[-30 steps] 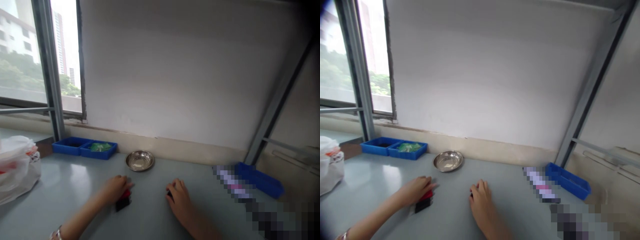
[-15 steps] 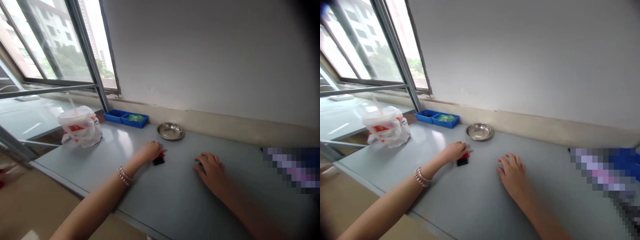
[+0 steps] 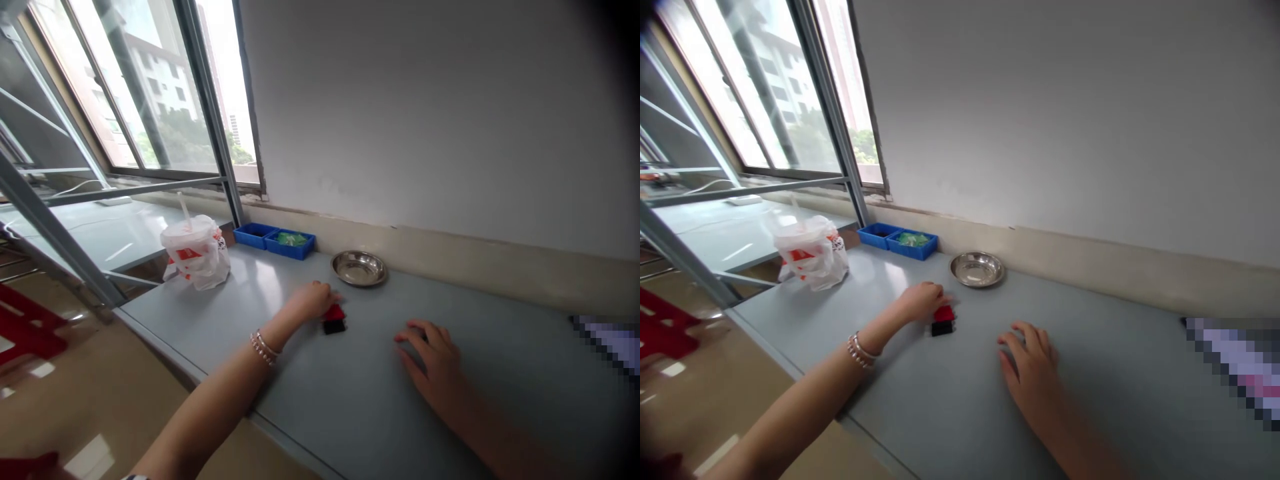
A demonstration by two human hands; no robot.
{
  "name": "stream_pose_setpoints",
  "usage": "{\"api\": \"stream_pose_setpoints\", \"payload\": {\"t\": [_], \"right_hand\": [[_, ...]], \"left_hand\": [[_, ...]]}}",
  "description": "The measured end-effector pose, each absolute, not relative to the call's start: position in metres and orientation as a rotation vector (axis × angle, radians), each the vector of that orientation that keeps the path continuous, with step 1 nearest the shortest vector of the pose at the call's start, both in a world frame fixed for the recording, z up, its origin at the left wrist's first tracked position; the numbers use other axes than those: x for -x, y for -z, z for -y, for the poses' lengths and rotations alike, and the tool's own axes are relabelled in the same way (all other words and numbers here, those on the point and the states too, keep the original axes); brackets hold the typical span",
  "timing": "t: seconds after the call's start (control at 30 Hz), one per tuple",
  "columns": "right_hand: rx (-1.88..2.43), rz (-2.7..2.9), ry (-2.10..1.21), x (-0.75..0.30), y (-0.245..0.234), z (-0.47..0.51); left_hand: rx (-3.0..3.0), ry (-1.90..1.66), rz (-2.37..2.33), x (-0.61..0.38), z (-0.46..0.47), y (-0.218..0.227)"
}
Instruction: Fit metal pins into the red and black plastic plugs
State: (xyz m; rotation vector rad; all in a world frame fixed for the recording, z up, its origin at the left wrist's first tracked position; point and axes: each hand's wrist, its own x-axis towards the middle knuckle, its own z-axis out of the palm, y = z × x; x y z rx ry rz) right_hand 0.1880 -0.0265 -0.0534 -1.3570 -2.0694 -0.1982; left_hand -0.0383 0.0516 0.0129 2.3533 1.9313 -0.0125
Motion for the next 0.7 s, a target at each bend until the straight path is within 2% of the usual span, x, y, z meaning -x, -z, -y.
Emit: {"api": "stream_pose_setpoints", "payload": {"t": [0.07, 0.17, 0.3, 0.4, 0.5, 0.7], "right_hand": [[1.357, 2.065, 0.187, -0.186, 0.053, 0.028], [1.361, 2.056, 0.183, -0.182, 0.054, 0.029], [1.335, 2.068, 0.194, -0.18, 0.056, 0.027], [1.303, 2.119, 0.187, -0.184, 0.06, 0.023], [1.281, 2.158, 0.156, -0.189, 0.062, 0.019], [1.403, 2.044, 0.03, -0.179, 0.056, 0.023]], "left_hand": [[-2.311, -0.147, -2.071, 0.052, -0.03, -0.03], [-2.155, -0.711, -2.201, 0.092, 0.015, -0.044], [-1.688, -1.277, -2.835, 0.17, 0.039, -0.03], [-1.473, -1.253, -3.042, 0.223, 0.018, -0.022], [-1.147, -1.25, -2.975, 0.252, -0.013, -0.029], [-0.95, -1.175, -2.959, 0.234, -0.033, -0.057]]}}
